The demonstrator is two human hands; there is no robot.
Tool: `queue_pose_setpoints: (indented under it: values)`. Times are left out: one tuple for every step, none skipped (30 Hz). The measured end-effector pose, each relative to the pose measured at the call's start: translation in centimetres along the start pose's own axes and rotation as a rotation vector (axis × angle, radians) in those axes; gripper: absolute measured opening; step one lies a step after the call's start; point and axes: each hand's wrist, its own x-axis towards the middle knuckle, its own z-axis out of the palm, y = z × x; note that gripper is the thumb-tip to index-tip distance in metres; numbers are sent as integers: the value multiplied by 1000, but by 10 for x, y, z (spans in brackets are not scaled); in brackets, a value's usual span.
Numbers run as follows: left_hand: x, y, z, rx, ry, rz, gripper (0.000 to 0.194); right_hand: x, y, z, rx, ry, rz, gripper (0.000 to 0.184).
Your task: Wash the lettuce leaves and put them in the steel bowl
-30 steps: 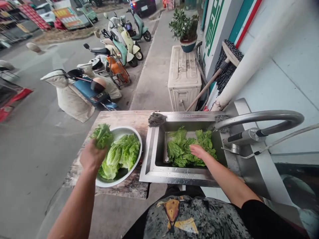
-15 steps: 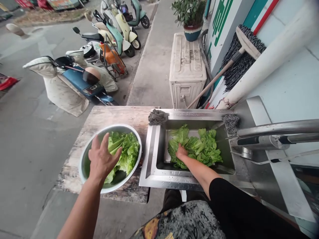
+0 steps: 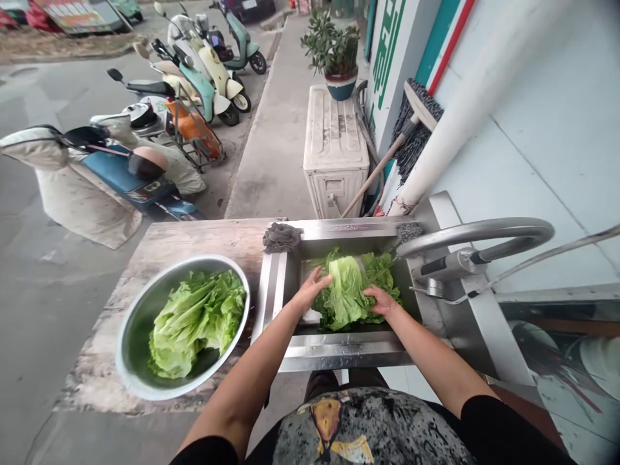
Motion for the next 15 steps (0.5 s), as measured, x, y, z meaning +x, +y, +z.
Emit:
queue_pose_setpoints:
  values:
    - [7,0,13,-58,-94,-19,109,-5,-1,-1,6,-4,3,42]
    - [12,0,25,-96,-184,-21,110,-8,-1,-1,-4,-4,14,39]
    - [15,2,34,-116,-257,-12,109,-10,-1,0,-30,4,24,37]
    - [17,4,43,-121,-306,1,107,-11,-2,0,-68,16,24,38]
    - [18,6,51,-113,-327,16,103,-10,-3,2,-119,36,8,40]
    - [19,9,58,-98,-331,33,100,-10,-4,3,-178,65,-31,43]
    - [19,11,64,-81,-329,55,97,-9,-6,5,-242,107,-88,46]
    - [20,12,70,-68,-328,80,96,-9,-8,8,-310,168,-157,48]
    - [21,13,76,-60,-326,107,94,-9,-10,10,-372,245,-225,51]
    - [22,12,80,-55,-319,136,92,-10,-12,12,-419,319,-285,54]
    - [24,11,84,-50,-307,165,89,-13,-15,14,-442,370,-334,59]
    - [25,10,88,-46,-290,188,85,-16,-18,16,-441,382,-370,65]
    - [27,9,90,-41,-270,201,82,-20,-21,17,-419,351,-387,71]
    - [28,7,91,-39,-250,206,80,-24,-23,18,-380,282,-387,77]
    - [30,6,92,-39,-232,208,78,-28,-25,19,-332,194,-378,81]
